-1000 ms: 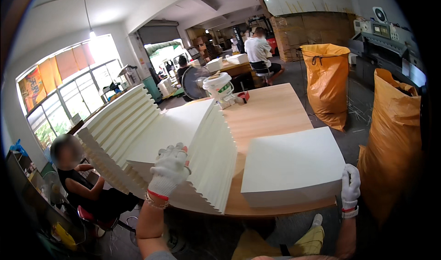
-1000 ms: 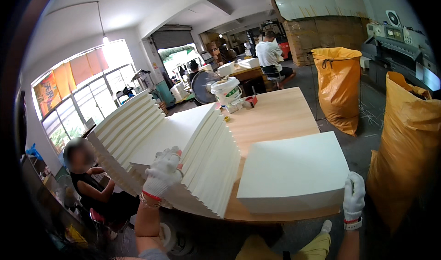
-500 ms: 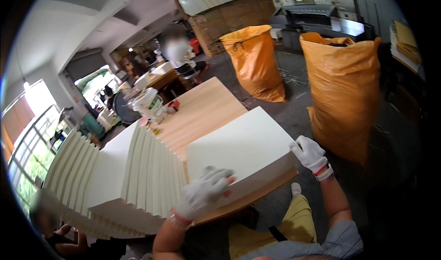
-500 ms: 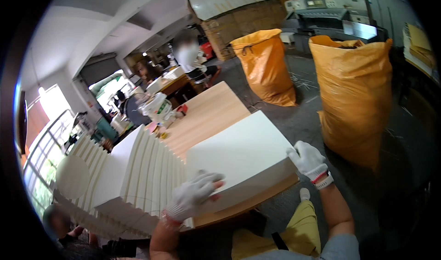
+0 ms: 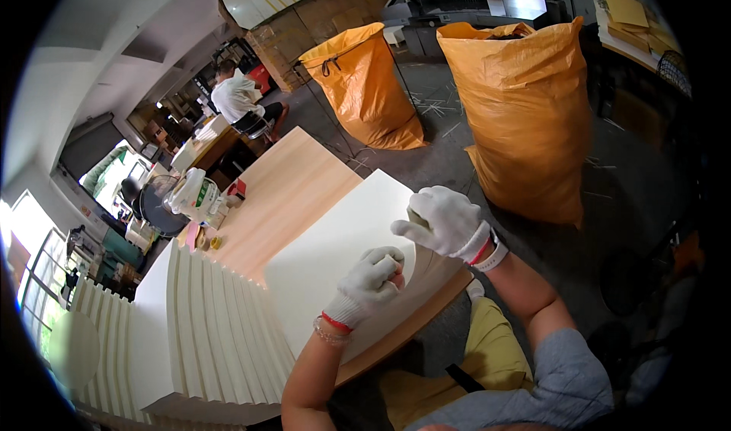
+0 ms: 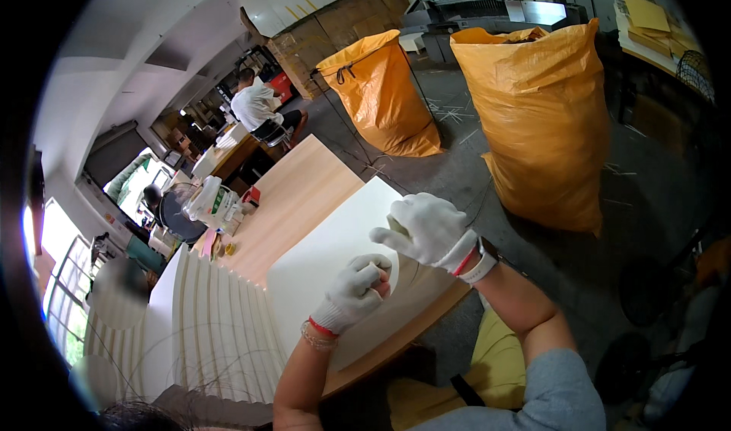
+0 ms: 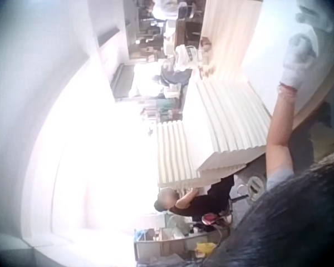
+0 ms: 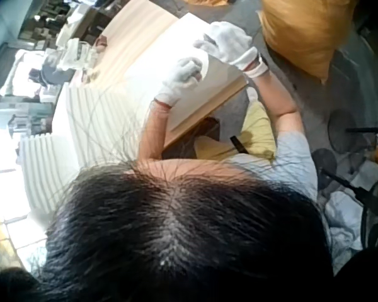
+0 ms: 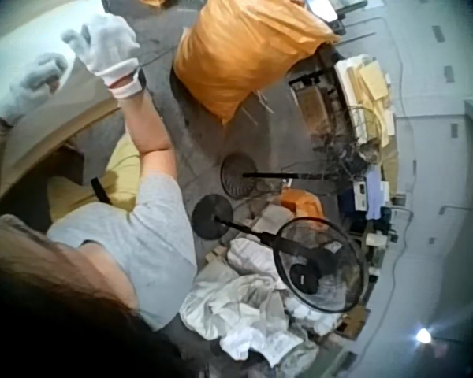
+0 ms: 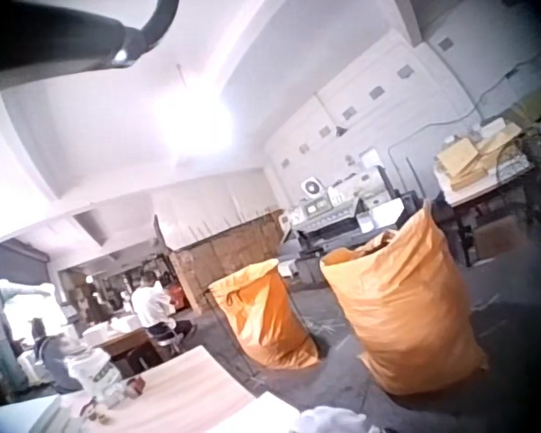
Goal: The person repeatedly picks up white rectangular panels from a stack on a wooden table and places them onto a separate growing stack. The person wears white gloves and handles the panels one at a time, maintaining a consistent stacking rhythm throughout the clip.
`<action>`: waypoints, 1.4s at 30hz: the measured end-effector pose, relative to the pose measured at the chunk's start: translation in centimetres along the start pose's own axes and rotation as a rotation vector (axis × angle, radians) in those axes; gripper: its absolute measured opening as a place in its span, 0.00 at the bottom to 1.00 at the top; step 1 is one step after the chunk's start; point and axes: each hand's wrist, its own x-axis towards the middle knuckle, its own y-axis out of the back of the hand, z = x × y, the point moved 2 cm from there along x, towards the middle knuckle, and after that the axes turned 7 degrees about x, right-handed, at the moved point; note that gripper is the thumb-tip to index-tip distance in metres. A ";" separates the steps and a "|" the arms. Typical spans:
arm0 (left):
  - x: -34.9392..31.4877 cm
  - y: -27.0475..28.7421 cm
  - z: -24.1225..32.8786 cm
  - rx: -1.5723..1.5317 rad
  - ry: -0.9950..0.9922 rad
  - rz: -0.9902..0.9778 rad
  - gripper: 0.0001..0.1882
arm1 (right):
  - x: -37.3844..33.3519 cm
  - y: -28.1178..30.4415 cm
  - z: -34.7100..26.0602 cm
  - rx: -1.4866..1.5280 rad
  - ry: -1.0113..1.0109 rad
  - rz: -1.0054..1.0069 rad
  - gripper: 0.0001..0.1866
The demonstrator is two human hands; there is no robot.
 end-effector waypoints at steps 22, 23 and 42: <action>-0.6 1.4 -0.3 -0.041 0.142 -0.109 0.21 | -1.4 -0.3 1.1 0.108 -0.109 0.175 0.19; -0.4 1.2 0.3 -0.062 0.152 -0.070 0.20 | -1.5 -0.4 1.2 0.089 -0.102 0.183 0.19; -0.4 0.2 -0.7 -0.111 0.089 0.081 0.32 | -1.8 -0.8 1.4 -0.076 0.085 0.190 0.19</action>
